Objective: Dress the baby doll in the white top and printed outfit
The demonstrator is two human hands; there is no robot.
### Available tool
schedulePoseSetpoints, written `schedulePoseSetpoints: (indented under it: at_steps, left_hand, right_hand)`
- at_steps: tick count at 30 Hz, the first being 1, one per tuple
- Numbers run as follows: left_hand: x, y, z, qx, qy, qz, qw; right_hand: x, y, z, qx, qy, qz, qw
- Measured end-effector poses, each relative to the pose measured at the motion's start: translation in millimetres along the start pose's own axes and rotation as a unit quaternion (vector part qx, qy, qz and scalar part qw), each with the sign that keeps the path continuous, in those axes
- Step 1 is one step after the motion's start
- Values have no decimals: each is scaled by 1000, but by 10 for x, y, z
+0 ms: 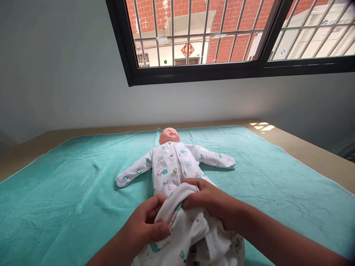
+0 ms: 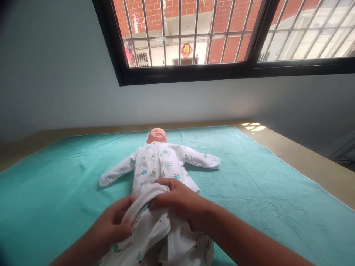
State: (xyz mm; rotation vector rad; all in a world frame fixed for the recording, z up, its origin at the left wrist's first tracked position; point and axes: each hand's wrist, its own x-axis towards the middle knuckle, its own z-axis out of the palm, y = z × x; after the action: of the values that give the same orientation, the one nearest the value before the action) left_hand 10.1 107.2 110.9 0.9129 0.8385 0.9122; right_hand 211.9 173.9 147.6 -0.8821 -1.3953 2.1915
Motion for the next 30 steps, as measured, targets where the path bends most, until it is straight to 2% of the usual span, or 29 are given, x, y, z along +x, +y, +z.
schedulePoseSetpoints:
  at_steps: [2, 4, 7, 9, 12, 14, 16, 18, 21, 23, 24, 27, 28, 30]
  left_hand:
    - [-21, 21, -9, 37, -41, -16, 998]
    - [-56, 19, -6, 13, -52, -22, 998]
    - [-118, -13, 26, -83, -11, -24, 996]
    - [-139, -36, 46, -122, 21, -29, 992]
    - [-117, -59, 30, -120, 66, -22, 990]
    - [-84, -63, -1, -79, 98, -9, 992]
    - [-66, -56, -19, -27, 106, -4, 994]
    - [-77, -36, 0, 18, 70, -10, 997]
    - [-126, 0, 79, 44, -9, -27, 999]
    - [-147, 10, 127, 26, -22, -48, 998]
    - [-149, 9, 142, 7, -8, -56, 998]
    - [-132, -4, 162, -63, 81, -48, 994]
    - [-127, -6, 170, -88, 103, -34, 990]
    - [-128, -3, 200, -122, 113, -13, 986]
  right_hand:
    - [1, -2, 11, 71, -12, 0, 997]
    - [15, 21, 17, 111, -21, -8, 994]
    - [44, 72, 3, 127, -23, -16, 991]
    - [54, 88, -19, 118, -49, -7, 992]
    - [38, 61, -57, 23, -138, 31, 990]
    - [10, 28, -77, -78, -199, 72, 974]
    - [-15, 14, -94, -132, -220, 105, 961]
    - [-24, 28, -104, -101, -203, 102, 968]
    - [-8, 78, -90, 8, -157, 26, 987]
    - [7, 106, -55, 61, -135, -13, 989]
    - [12, 115, -35, 80, -126, -21, 989]
    - [15, 125, 3, 101, -117, -13, 988]
    - [12, 121, 2, 91, -121, -3, 989]
    - [2, 98, -20, 36, -142, 34, 989]
